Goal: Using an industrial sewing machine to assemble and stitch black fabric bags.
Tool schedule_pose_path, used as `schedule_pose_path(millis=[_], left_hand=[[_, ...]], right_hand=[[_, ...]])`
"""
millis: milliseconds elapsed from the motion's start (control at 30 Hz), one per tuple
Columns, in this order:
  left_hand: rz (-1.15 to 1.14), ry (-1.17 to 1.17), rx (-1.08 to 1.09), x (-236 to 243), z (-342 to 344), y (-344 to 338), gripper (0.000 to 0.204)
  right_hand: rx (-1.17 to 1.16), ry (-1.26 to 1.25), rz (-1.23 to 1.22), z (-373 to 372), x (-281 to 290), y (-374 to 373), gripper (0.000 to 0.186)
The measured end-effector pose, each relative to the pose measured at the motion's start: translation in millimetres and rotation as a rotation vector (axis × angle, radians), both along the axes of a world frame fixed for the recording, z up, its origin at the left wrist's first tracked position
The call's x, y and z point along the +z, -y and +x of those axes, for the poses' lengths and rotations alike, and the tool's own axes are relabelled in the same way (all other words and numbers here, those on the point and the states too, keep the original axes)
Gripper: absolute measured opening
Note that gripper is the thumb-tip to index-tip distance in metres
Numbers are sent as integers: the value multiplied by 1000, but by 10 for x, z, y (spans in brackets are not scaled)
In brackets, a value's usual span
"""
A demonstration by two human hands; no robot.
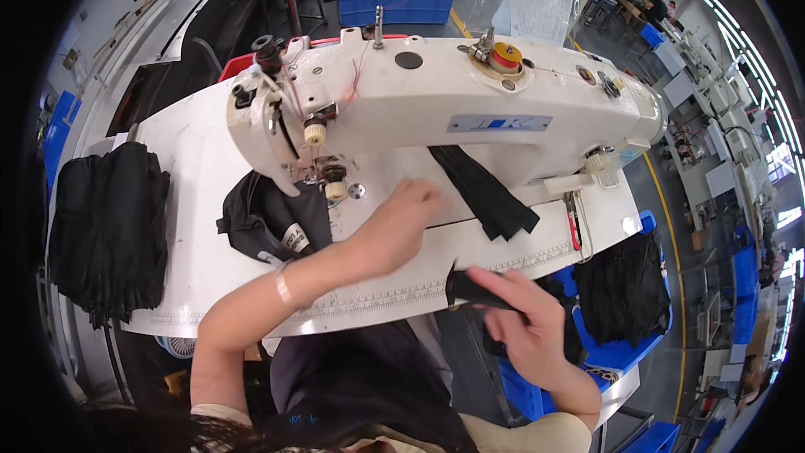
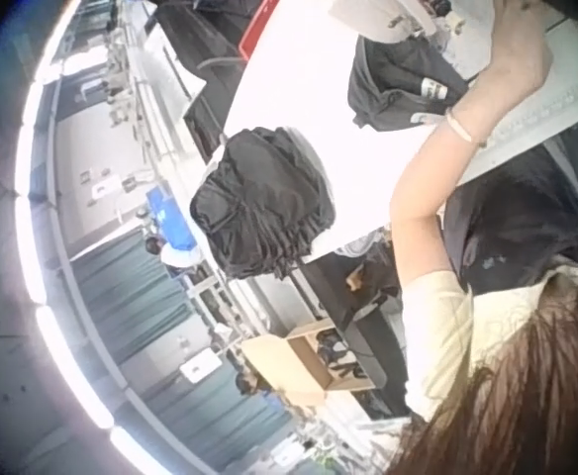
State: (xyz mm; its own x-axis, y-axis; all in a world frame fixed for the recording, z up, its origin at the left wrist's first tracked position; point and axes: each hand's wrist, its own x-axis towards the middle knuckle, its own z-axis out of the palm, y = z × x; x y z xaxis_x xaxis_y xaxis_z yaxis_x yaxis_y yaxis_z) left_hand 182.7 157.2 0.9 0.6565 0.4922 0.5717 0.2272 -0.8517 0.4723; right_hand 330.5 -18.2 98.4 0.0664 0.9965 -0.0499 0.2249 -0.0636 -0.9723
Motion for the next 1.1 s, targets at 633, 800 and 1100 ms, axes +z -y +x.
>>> schedule_pose_path(millis=[633, 800, 1100], left_hand=[[-700, 451, 249, 399, -1719, 1376, 21], [-671, 439, 307, 379, -1717, 1409, 13], [-1143, 1315, 259, 12, -2107, 1552, 13]], right_hand=[[236, -299, 300, -1418, -662, -204, 26], [175, -281, 380, -1456, -664, -133, 20], [-416, -663, 327, -1231, -937, 78, 7]])
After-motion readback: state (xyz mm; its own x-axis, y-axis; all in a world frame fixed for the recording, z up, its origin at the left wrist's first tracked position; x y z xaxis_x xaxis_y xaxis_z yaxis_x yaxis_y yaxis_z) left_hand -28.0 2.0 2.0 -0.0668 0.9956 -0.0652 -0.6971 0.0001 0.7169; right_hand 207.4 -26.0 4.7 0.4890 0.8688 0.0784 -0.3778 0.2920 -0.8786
